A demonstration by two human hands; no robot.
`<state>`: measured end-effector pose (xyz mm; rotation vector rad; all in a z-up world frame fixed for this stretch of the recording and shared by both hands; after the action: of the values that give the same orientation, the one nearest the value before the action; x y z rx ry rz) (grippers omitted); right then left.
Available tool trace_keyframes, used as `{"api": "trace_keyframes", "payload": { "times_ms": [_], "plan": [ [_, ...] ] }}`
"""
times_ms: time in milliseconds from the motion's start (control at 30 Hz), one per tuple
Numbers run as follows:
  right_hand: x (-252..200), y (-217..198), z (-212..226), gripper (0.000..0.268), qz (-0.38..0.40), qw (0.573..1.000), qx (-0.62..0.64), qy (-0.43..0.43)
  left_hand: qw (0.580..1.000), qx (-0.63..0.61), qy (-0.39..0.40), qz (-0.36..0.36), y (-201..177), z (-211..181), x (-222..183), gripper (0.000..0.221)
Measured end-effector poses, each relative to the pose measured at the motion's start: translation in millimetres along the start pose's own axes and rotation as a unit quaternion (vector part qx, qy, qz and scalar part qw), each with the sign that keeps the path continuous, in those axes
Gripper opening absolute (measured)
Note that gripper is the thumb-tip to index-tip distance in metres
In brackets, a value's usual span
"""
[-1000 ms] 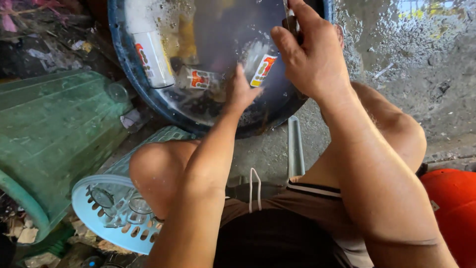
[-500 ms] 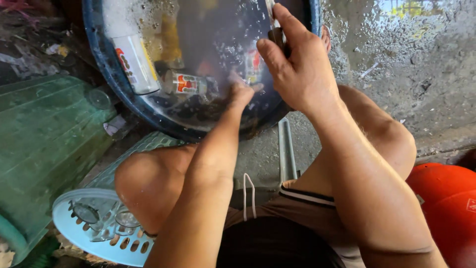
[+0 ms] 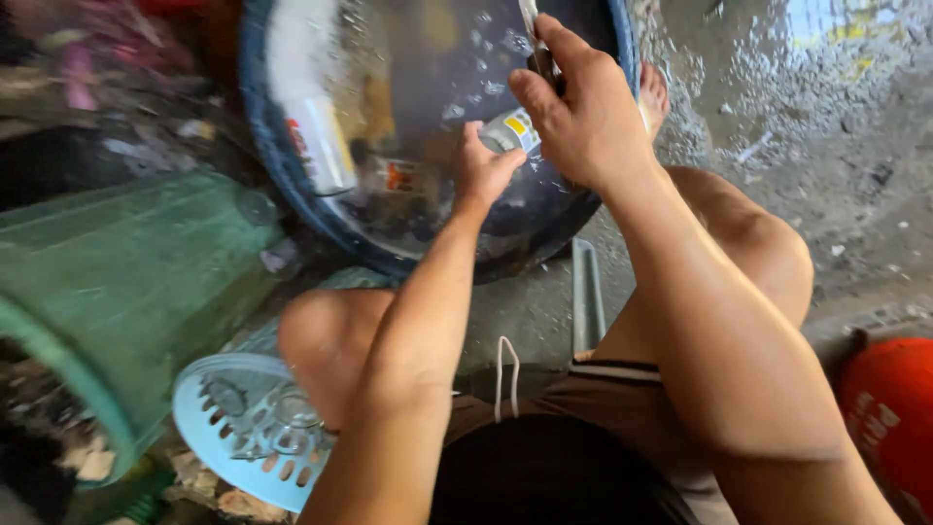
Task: Scrubbing labels off glass bottles and rinsing them in a tub of soapy water
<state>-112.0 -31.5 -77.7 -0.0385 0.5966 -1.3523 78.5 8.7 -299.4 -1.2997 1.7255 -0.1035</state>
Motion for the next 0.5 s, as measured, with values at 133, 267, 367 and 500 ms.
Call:
{"api": "trace_keyframes", "payload": {
  "times_ms": [133, 267, 367, 500],
  "plan": [
    [-6.7, 1.4, 8.1, 0.024, -0.022, 0.997, 0.025, -0.069, 0.973, 0.149, 0.175, -0.025, -84.8, -50.1, -17.8, 0.086],
    [-37.9, 15.9, 23.4, 0.02, 0.006, 0.992, 0.122, -0.023, 0.969, 0.228, 0.092, 0.003, -182.4, -133.2, -86.7, 0.078],
    [-62.9, 41.1, 12.9, 0.021, 0.007, 0.991, 0.131, 0.006, 0.961, 0.248, 0.125, -0.01, -238.0, -157.2, -123.3, 0.074],
    [-103.7, 59.3, 32.1, 0.028, 0.057, 0.971, 0.21, 0.1, 0.947, 0.263, 0.178, -0.055, -287.6, -164.7, -168.6, 0.071]
  ]
}}
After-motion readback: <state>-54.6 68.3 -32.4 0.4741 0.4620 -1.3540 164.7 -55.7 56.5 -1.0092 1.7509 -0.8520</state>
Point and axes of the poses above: each hand's wrist, its own x-axis towards the middle knuckle, its own y-axis out of the palm, z = x × y, the point moved 1 cm from there along x, towards the middle knuckle, and after that the axes turned 9 degrees about z, right-handed, at the moved point
